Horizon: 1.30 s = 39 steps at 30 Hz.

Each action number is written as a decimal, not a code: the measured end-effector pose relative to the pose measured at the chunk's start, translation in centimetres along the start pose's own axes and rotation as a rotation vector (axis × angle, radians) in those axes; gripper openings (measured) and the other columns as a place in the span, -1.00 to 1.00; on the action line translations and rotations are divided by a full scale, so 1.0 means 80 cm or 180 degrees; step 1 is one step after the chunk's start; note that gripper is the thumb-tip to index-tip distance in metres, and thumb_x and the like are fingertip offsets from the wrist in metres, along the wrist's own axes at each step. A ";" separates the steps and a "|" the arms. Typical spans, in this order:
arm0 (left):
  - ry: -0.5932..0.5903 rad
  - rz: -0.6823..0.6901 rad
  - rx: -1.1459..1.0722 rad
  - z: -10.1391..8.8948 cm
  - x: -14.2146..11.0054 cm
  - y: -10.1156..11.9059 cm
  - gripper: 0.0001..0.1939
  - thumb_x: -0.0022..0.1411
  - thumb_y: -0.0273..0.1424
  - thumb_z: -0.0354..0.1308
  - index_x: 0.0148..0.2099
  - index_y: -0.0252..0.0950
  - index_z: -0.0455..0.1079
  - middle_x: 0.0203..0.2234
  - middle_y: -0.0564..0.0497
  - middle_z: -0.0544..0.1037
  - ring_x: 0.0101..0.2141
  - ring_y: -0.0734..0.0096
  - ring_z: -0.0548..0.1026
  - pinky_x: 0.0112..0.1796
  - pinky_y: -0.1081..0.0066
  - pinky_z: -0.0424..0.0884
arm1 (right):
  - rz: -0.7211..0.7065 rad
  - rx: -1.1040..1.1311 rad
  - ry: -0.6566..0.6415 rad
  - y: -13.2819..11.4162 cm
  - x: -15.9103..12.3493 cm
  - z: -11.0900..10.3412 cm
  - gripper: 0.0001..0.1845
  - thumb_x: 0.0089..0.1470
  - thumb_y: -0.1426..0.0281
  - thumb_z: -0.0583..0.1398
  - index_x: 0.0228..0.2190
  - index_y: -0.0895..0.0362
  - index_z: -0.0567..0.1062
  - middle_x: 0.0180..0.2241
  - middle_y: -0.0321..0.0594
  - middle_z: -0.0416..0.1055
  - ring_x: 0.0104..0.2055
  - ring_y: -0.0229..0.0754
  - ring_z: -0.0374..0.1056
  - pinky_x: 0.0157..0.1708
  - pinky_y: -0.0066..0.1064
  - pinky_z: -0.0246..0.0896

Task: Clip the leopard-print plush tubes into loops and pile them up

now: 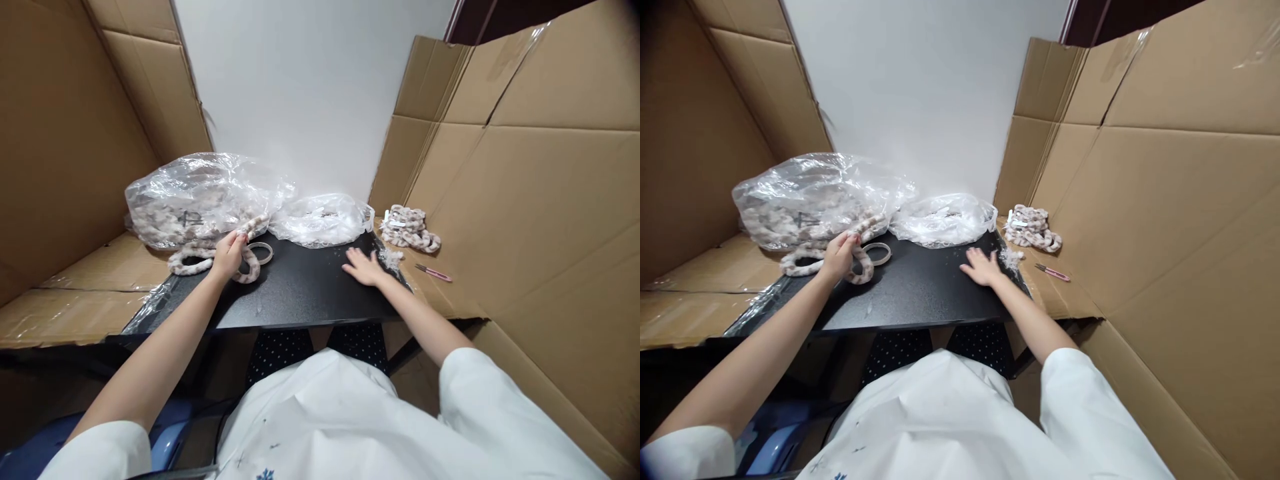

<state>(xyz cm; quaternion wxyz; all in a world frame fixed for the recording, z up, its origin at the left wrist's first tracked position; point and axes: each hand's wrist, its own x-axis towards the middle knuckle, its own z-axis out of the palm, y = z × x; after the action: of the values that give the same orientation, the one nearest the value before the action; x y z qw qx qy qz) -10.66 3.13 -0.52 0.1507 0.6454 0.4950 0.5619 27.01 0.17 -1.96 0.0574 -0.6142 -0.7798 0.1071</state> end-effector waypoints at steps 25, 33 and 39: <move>-0.0040 0.0150 0.0316 -0.008 -0.010 0.000 -0.67 0.18 -0.10 -0.08 -0.48 -0.20 0.22 -0.58 0.04 0.30 -0.47 0.27 0.30 -0.40 0.30 0.27 | -0.1342 0.0195 -0.0181 -0.122 0.016 0.036 -0.23 0.23 -0.03 -0.05 0.32 0.07 0.02 0.39 -0.10 -0.22 0.43 0.02 -0.32 0.32 0.16 -0.51; -0.0106 0.0176 0.0387 -0.007 -0.012 0.001 -0.66 0.18 -0.10 -0.06 -0.48 -0.22 0.23 -0.60 0.06 0.30 -0.47 0.30 0.30 -0.38 0.32 0.24 | 0.0250 -0.0220 -0.0023 0.014 0.026 -0.004 -0.22 0.27 -0.02 -0.19 0.34 0.17 -0.07 0.39 0.01 -0.27 0.43 0.00 -0.34 0.29 0.19 -0.68; -0.0188 0.0200 0.0567 -0.002 -0.011 -0.001 -0.65 0.18 -0.12 -0.11 -0.49 -0.26 0.22 -0.60 0.07 0.28 -0.47 0.35 0.29 -0.38 0.36 0.22 | 0.0596 -0.0736 0.0420 0.027 0.035 -0.051 -0.40 0.24 0.19 -0.01 0.20 0.26 0.27 0.33 0.11 0.02 0.41 0.10 -0.20 0.30 0.17 -0.60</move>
<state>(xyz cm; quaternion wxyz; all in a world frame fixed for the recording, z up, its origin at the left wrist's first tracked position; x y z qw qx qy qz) -10.73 2.45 -1.04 0.0896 0.6878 0.5178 0.5009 29.31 3.80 1.37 0.0272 -0.6924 -0.7208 -0.0191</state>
